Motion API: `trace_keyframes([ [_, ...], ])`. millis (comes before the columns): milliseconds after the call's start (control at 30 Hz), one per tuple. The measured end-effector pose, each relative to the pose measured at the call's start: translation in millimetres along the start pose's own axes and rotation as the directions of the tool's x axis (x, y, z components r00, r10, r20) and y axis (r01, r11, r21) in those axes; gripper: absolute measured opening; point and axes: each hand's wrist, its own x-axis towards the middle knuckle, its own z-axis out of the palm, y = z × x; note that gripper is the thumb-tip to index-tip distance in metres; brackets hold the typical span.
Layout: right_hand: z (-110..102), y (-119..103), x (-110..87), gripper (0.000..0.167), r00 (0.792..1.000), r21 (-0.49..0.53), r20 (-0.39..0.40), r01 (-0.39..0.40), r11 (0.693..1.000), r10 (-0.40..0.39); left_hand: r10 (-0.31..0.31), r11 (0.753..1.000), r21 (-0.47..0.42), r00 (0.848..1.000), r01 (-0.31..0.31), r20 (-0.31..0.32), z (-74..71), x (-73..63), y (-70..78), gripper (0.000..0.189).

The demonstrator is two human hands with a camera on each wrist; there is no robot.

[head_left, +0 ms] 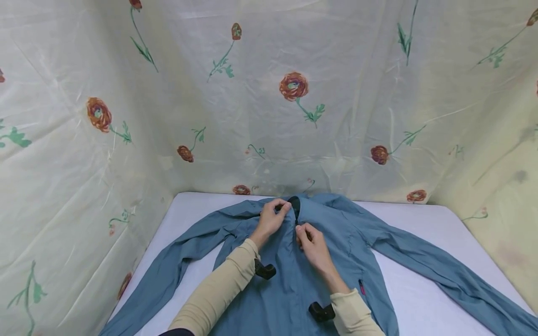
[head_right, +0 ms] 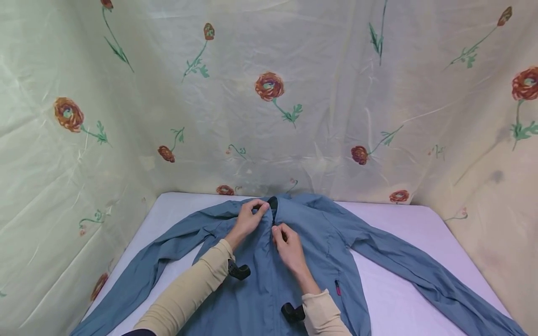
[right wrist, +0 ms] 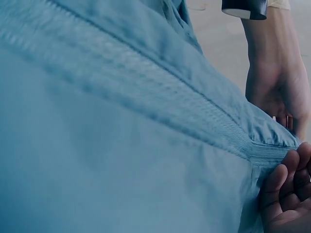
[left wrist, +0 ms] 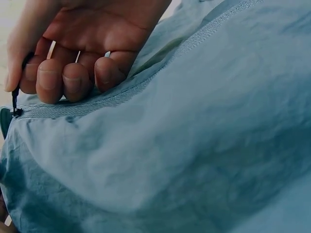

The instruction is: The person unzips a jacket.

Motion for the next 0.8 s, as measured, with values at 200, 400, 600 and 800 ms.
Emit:
trace_keyframes([
  [200, 2, 9, -0.3, 0.032, 1.000, -0.003, 0.003, 0.000, 1.000, 0.000, -0.047, 0.999, -0.015, 0.999, 0.047, -0.025, 0.0, 1.3, -0.4, 0.026],
  [400, 2, 2, -3.8, 0.031, 1.000, 0.001, -0.002, 0.019, 1.000, -0.019, -0.047, 0.999, -0.028, 0.998, 0.046, -0.049, -1.5, 3.9, 1.0, 0.025],
  [600, 1, 0, -6.9, 0.030, 1.000, -0.007, -0.002, 0.001, 1.000, -0.001, -0.044, 0.998, -0.037, 0.998, 0.042, -0.045, -0.4, 4.4, -0.3, 0.025],
  [800, 0, -1, -9.0, 0.032, 1.000, -0.014, -0.001, -0.022, 1.000, 0.022, -0.030, 0.999, -0.045, 0.998, 0.027, -0.052, -0.9, 5.4, 0.2, 0.026],
])
